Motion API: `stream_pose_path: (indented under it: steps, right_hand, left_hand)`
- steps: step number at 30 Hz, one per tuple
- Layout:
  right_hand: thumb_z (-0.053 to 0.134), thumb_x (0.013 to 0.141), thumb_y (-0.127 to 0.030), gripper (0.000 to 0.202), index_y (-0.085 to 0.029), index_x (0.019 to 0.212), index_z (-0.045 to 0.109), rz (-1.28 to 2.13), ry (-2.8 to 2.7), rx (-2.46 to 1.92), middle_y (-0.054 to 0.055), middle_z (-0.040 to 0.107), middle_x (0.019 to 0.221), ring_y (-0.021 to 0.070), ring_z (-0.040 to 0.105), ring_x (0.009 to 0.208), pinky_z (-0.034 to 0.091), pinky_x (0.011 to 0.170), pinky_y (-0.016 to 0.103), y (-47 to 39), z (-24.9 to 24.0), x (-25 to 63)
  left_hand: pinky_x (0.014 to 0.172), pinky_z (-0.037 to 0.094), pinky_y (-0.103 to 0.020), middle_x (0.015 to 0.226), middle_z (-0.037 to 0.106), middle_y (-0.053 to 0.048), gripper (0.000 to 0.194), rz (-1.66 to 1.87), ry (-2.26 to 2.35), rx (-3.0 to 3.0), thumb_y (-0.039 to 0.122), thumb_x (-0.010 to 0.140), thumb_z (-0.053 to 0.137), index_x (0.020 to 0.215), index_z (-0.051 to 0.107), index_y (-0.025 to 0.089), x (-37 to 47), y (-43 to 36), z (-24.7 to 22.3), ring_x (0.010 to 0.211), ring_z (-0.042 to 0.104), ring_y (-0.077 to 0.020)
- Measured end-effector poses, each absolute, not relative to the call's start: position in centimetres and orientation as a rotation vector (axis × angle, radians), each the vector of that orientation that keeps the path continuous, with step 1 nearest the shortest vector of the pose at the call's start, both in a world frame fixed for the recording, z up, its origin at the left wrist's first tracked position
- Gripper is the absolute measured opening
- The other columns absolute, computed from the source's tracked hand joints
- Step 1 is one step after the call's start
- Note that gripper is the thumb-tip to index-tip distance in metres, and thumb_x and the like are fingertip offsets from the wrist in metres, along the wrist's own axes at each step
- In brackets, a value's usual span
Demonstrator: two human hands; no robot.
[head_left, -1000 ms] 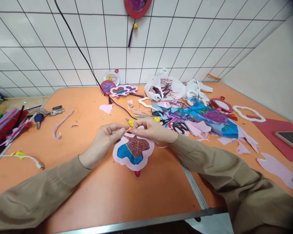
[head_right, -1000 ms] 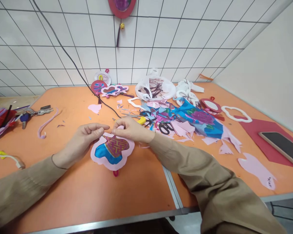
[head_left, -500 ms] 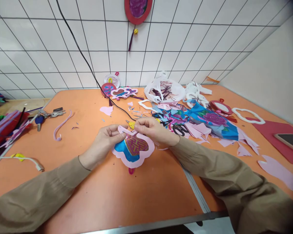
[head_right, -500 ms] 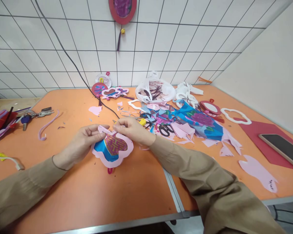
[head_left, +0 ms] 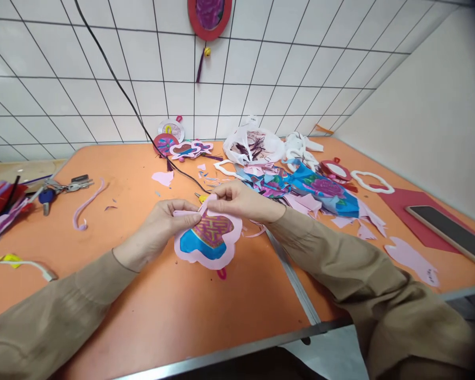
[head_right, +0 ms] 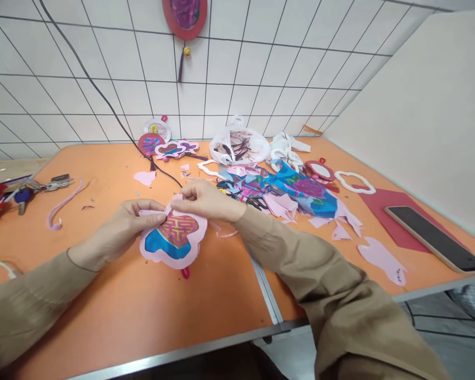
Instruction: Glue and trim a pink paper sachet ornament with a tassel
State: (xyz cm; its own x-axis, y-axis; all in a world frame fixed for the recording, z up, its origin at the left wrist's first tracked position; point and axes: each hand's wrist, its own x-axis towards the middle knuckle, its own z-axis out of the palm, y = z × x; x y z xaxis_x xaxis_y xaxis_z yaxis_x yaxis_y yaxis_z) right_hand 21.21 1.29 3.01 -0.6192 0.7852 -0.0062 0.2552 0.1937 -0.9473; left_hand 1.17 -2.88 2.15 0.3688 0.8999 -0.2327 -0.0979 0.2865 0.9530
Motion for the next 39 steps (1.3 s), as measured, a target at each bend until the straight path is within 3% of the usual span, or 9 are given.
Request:
stream_pose_path:
  steps: [4, 10, 13, 16, 20, 27, 33, 39]
  right_hand:
    - [0.056, 0.079, -0.055, 0.043, -0.016, 0.062, 0.050, 1.309, -1.930, -0.952, -0.004, 0.041, 0.056, 0.0073, 0.036, 0.053, 0.027, 0.048, 0.023, 0.8, 3.7, 21.7]
    - [0.065, 0.071, -0.039, 0.027, -0.015, 0.066, 0.053, 1.227, -2.050, -0.997, -0.001, 0.050, 0.062, 0.0106, 0.045, 0.060, 0.034, 0.052, 0.023, -0.1, 3.2, 21.9]
    - [0.064, 0.071, -0.037, 0.024, -0.014, 0.067, 0.054, 1.248, -2.136, -0.951, -0.001, 0.051, 0.063, 0.0105, 0.045, 0.060, 0.034, 0.052, 0.022, -0.5, 3.5, 21.7]
    - [0.063, 0.071, -0.034, 0.022, -0.014, 0.068, 0.056, 1.276, -2.209, -0.859, -0.002, 0.051, 0.064, 0.0103, 0.045, 0.061, 0.034, 0.053, 0.022, -0.7, 4.0, 21.5]
    - [0.062, 0.073, -0.032, 0.020, -0.014, 0.066, 0.055, 1.238, -2.320, -0.821, -0.003, 0.048, 0.061, 0.0091, 0.043, 0.059, 0.032, 0.052, 0.022, -0.7, 3.8, 21.2]
    - [0.062, 0.073, -0.036, 0.024, -0.014, 0.070, 0.056, 1.123, -2.290, -0.806, -0.002, 0.050, 0.064, 0.0101, 0.044, 0.062, 0.033, 0.053, 0.022, -0.5, 3.2, 20.8]
    - [0.059, 0.073, -0.035, 0.024, -0.015, 0.064, 0.051, 1.144, -2.173, -0.850, -0.003, 0.044, 0.060, 0.0092, 0.042, 0.058, 0.031, 0.052, 0.023, -0.8, 3.2, 20.5]
    - [0.061, 0.073, -0.036, 0.024, -0.013, 0.075, 0.058, 1.182, -2.207, -0.759, 0.001, 0.057, 0.070, 0.0122, 0.051, 0.066, 0.040, 0.059, 0.025, -1.3, 2.8, 20.1]
  left_hand:
    - [0.048, 0.045, -0.021, 0.060, 0.068, -0.002, 0.027, 0.949, 1.076, 0.998, 0.033, 0.064, 0.083, 0.071, 0.065, 0.013, 1.6, -3.6, 2.2, 0.049, 0.060, -0.0117]
    - [0.049, 0.047, -0.024, 0.058, 0.066, -0.001, 0.033, 0.899, 1.076, 0.984, 0.041, 0.063, 0.082, 0.067, 0.062, 0.014, 1.7, -5.3, 2.6, 0.049, 0.059, -0.0128]
    - [0.060, 0.051, -0.028, 0.066, 0.069, -0.005, 0.033, 0.785, 1.098, 1.171, 0.045, 0.067, 0.078, 0.072, 0.070, 0.014, 1.5, -5.9, 2.8, 0.062, 0.064, -0.0179]
    - [0.066, 0.049, -0.027, 0.072, 0.070, -0.005, 0.024, 0.853, 1.127, 1.360, 0.040, 0.069, 0.078, 0.075, 0.076, 0.017, 1.3, -6.1, 2.5, 0.069, 0.062, -0.0171]
    - [0.059, 0.046, -0.023, 0.083, 0.063, -0.003, 0.017, 1.050, 1.161, 1.365, 0.031, 0.063, 0.082, 0.062, 0.072, 0.017, 1.5, -6.3, 2.0, 0.066, 0.056, -0.0122]
    - [0.051, 0.040, -0.023, 0.049, 0.055, 0.002, 0.029, 1.095, 1.075, 1.166, 0.034, 0.067, 0.079, 0.052, 0.064, 0.014, 2.2, -7.3, 1.8, 0.047, 0.046, -0.0079]
    - [0.060, 0.048, -0.025, 0.061, 0.066, 0.000, 0.026, 1.123, 1.043, 1.026, 0.033, 0.057, 0.086, 0.059, 0.067, 0.014, 2.5, -7.4, 0.9, 0.058, 0.059, -0.0123]
    - [0.047, 0.035, -0.020, 0.050, 0.053, 0.004, 0.034, 1.126, 1.063, 1.107, 0.035, 0.060, 0.084, 0.050, 0.059, 0.014, 2.2, -7.4, 0.6, 0.047, 0.045, -0.0063]
